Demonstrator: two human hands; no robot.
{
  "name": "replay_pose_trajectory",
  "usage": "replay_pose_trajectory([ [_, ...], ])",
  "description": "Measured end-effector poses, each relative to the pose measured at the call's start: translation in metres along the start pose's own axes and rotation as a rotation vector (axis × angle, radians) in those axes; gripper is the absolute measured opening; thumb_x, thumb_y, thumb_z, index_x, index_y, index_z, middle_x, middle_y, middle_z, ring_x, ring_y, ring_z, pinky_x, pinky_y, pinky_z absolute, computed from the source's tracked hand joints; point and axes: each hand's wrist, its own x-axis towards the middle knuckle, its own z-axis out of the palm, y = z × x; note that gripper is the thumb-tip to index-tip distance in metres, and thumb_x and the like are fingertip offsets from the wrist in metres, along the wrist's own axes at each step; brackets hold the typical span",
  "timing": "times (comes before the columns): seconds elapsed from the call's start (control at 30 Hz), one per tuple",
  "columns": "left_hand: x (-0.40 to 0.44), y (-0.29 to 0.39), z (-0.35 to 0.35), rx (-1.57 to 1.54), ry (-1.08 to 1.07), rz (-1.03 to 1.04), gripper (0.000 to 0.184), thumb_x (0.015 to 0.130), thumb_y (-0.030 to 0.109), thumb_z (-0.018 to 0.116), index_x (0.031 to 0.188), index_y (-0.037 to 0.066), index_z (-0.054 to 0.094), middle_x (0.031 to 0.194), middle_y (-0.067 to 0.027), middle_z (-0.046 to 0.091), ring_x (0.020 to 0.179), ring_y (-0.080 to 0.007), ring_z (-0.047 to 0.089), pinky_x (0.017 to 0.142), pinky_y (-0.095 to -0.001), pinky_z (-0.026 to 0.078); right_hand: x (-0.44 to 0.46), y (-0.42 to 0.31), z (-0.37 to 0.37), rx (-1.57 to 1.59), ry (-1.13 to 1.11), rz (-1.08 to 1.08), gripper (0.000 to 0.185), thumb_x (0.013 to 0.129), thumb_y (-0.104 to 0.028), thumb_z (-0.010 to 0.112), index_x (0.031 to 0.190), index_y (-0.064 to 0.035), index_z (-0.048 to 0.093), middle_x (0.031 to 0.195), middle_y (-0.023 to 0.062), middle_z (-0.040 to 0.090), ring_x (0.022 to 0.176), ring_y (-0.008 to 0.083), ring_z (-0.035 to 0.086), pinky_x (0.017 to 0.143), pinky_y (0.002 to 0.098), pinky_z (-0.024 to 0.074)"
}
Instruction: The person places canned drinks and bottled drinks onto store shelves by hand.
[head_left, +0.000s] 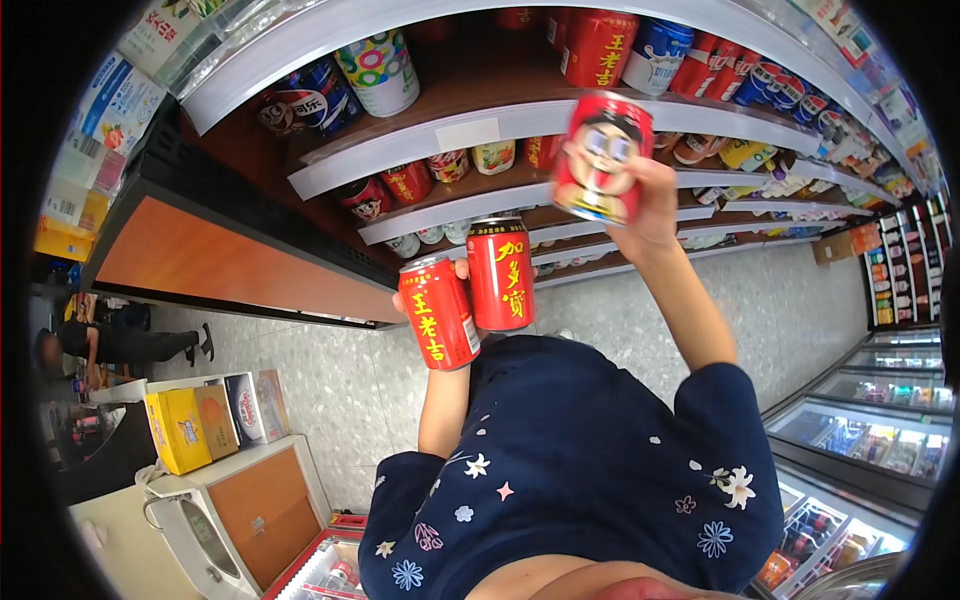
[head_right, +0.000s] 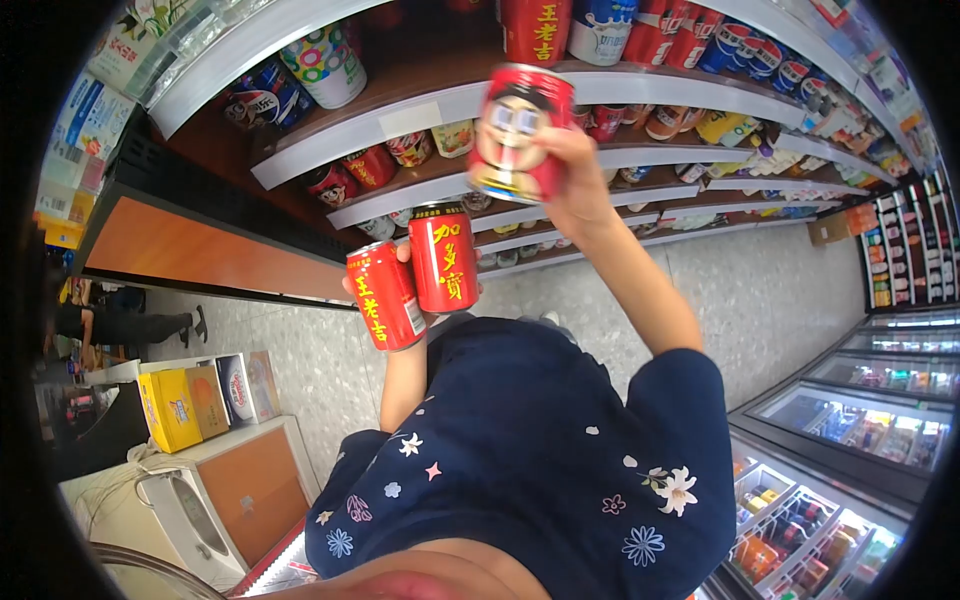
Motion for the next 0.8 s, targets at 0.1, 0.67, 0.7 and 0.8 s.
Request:
replay_pose_trajectory([
  [0.1, 0.005, 0.007, 0.002, 0.100, 0.061, 0.024, 0.080, 0.067, 0.083, 0.059, 0.111, 0.016, 0.060, 0.146, -0.0312, 0.029, 0.129, -0.0574, 0.034, 0.097, -0.0681, 0.039, -0.012, 0.013, -0.049, 0.509, -0.287, 0.300, 0.084, 0.072, -0.057, 0.060, 0.125, 0.0074, 0.047, 0.106, 0.0135, 0.049, 0.097, 0.0241, 0.050, 0.078, 0.0326, 0.0507],
  [0.67, 0.066, 0.009, 0.049, 0.268, -0.040, 0.170, 0.098, 0.071, 0.065, 0.068, 0.123, -0.013, 0.042, 0.118, -0.0216, 0.052, 0.087, -0.0215, 0.068, 0.064, -0.0309, 0.062, -0.069, -0.006, -0.046, 0.188, -0.436, 0.420, 0.124, 0.056, -0.039, 0.078, 0.151, 0.0053, 0.010, 0.124, 0.0176, 0.057, 0.111, 0.0220, 0.060, 0.099, 0.0311, 0.0452],
  [0.7, 0.067, 0.006, 0.050, 0.322, -0.026, 0.180, 0.098, 0.071, 0.066, 0.067, 0.124, -0.013, 0.041, 0.117, -0.0222, 0.053, 0.086, -0.0214, 0.069, 0.062, -0.0309, 0.061, -0.068, 0.002, -0.046, 0.156, -0.441, 0.365, 0.122, 0.058, -0.039, 0.077, 0.151, 0.0041, 0.010, 0.124, 0.0178, 0.056, 0.107, 0.0210, 0.062, 0.095, 0.0310, 0.0481],
  [0.8, 0.068, -0.003, 0.056, 0.394, 0.045, 0.241, 0.097, 0.072, 0.065, 0.065, 0.126, -0.012, 0.040, 0.115, -0.0221, 0.057, 0.081, -0.0218, 0.070, 0.061, -0.0314, 0.061, -0.062, 0.013, -0.051, 0.202, -0.420, 0.439, 0.127, 0.050, -0.035, 0.078, 0.151, 0.0046, 0.011, 0.128, 0.0197, 0.052, 0.109, 0.0243, 0.061, 0.096, 0.0314, 0.0492],
])
